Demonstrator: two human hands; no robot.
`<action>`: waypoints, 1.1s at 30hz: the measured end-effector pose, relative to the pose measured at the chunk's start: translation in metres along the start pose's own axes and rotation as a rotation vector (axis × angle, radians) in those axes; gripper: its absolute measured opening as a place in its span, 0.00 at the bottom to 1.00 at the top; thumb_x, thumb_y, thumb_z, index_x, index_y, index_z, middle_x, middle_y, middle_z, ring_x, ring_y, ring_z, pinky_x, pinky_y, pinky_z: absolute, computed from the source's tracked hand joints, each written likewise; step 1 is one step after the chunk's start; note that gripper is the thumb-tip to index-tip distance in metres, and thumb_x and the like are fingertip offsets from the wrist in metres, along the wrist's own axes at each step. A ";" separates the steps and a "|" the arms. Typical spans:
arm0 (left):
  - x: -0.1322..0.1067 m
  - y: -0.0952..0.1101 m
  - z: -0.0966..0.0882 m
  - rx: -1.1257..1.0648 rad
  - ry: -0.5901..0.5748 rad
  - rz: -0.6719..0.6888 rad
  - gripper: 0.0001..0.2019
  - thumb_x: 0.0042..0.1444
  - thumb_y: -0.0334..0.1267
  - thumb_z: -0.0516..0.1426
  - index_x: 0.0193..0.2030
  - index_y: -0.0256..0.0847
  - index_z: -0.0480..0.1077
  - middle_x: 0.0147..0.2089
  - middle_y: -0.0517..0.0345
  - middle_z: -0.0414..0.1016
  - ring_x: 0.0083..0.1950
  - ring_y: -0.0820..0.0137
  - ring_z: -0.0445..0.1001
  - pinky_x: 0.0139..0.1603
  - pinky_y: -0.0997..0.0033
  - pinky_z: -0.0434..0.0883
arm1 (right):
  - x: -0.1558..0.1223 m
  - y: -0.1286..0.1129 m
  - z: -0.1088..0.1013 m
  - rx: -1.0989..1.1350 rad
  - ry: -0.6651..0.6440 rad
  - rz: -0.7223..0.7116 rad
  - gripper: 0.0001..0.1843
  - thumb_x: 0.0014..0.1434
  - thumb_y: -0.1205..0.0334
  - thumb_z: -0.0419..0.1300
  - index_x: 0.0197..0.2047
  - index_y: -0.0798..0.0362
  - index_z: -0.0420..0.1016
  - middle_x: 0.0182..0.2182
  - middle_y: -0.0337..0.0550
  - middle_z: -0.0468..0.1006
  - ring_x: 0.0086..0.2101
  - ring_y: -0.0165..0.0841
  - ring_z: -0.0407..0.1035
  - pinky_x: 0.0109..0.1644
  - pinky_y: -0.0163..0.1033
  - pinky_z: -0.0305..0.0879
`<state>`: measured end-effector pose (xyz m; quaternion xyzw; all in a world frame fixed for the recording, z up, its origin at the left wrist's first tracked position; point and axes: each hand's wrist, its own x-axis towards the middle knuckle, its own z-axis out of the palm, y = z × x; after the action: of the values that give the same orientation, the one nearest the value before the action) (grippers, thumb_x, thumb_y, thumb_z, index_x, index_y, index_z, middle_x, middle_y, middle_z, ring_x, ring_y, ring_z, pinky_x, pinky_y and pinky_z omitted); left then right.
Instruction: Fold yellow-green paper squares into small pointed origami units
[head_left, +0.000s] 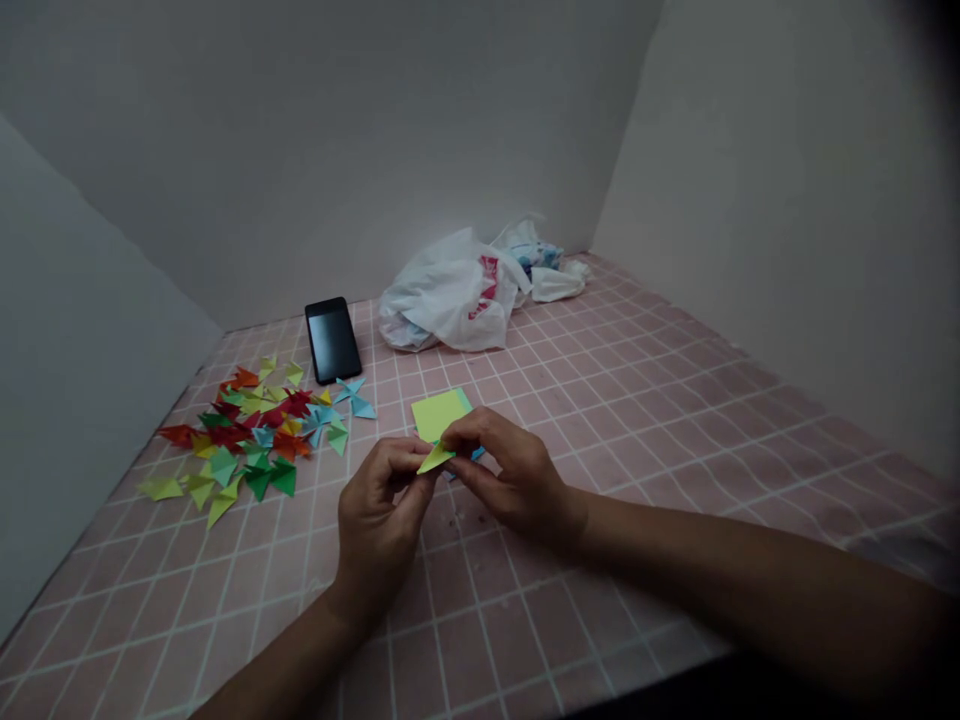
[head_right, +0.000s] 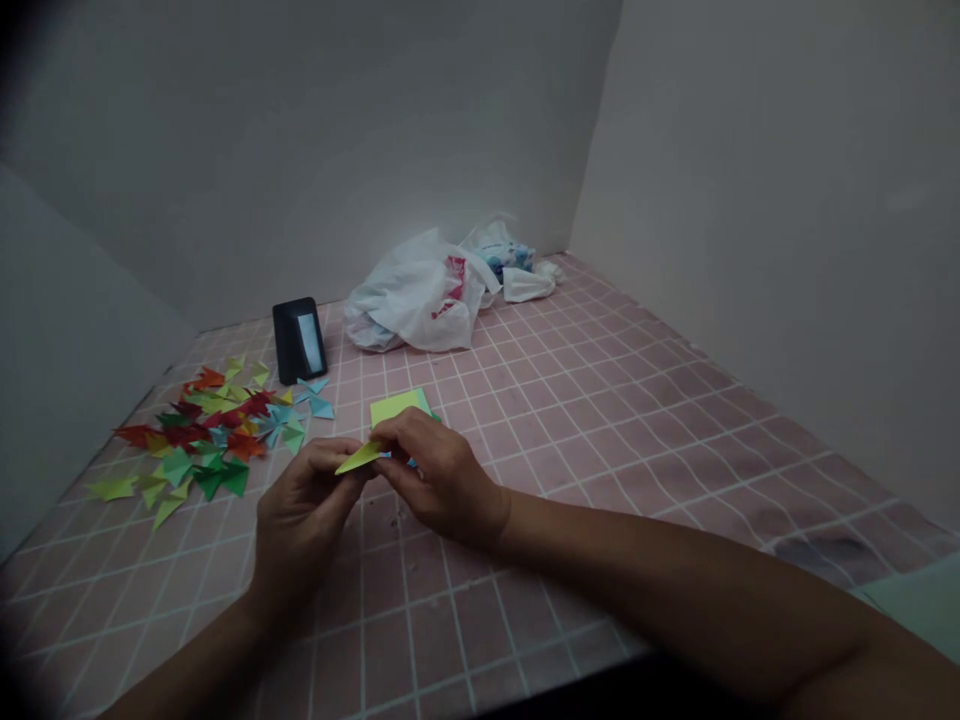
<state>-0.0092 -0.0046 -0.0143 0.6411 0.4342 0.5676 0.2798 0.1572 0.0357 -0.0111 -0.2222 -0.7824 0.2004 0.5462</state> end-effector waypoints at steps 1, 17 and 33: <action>0.000 0.000 0.000 0.007 -0.004 0.008 0.07 0.60 0.26 0.60 0.36 0.43 0.73 0.40 0.58 0.75 0.44 0.72 0.76 0.45 0.73 0.75 | 0.000 0.000 0.000 0.003 -0.009 -0.011 0.06 0.64 0.71 0.59 0.44 0.53 0.70 0.35 0.44 0.75 0.36 0.32 0.70 0.41 0.38 0.69; -0.002 -0.001 0.000 0.048 0.012 0.028 0.07 0.59 0.25 0.60 0.37 0.43 0.73 0.40 0.59 0.75 0.44 0.73 0.76 0.44 0.74 0.76 | -0.001 0.001 0.001 0.002 -0.021 -0.001 0.07 0.64 0.73 0.59 0.44 0.52 0.69 0.35 0.43 0.75 0.36 0.32 0.70 0.40 0.37 0.68; 0.000 0.008 -0.004 0.342 0.028 0.327 0.10 0.57 0.21 0.60 0.40 0.41 0.71 0.40 0.57 0.76 0.43 0.71 0.77 0.45 0.71 0.75 | 0.000 -0.001 0.001 0.057 -0.001 -0.052 0.08 0.64 0.75 0.56 0.42 0.52 0.67 0.34 0.43 0.73 0.36 0.32 0.69 0.40 0.38 0.69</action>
<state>-0.0111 -0.0094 -0.0065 0.7330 0.4181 0.5325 0.0655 0.1562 0.0346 -0.0108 -0.1860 -0.7822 0.2083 0.5569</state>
